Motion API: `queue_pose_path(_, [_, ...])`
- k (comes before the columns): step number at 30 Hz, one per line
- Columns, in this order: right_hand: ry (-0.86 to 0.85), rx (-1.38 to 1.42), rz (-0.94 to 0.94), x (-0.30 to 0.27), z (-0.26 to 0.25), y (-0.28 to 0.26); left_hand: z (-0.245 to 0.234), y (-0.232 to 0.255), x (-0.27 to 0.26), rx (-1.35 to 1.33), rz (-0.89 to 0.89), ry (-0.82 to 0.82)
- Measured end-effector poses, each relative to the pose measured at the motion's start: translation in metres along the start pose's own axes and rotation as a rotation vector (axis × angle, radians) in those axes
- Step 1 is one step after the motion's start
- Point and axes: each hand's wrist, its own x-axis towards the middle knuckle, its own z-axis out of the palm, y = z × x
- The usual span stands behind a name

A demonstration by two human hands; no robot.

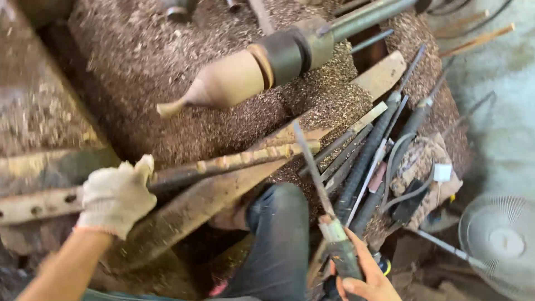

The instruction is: Use a lathe and gouge to shape a piece of wood into a decorative object.

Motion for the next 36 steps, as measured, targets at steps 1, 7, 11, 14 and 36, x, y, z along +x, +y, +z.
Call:
queue_pose_path(1, [-0.019,-0.033,0.045,0.003,-0.008,-0.003,0.004,0.004,-0.002,-0.007,-0.003,0.018])
queue_pose_path(7, [-0.079,-0.075,0.155,0.015,-0.034,0.014,-0.013,0.037,-0.023,-0.03,-0.13,-0.284])
queue_pose_path(11, [-0.102,-0.092,0.138,0.027,-0.038,-0.012,0.002,0.035,-0.009,-0.011,-0.086,-0.194])
queue_pose_path(14, [-0.106,-0.2,0.23,0.045,-0.029,-0.044,-0.019,0.049,-0.007,0.018,-0.108,-0.273])
queue_pose_path(36, [-0.283,-0.675,0.378,0.134,-0.03,-0.156,-0.025,0.253,0.133,-0.55,0.273,-0.011])
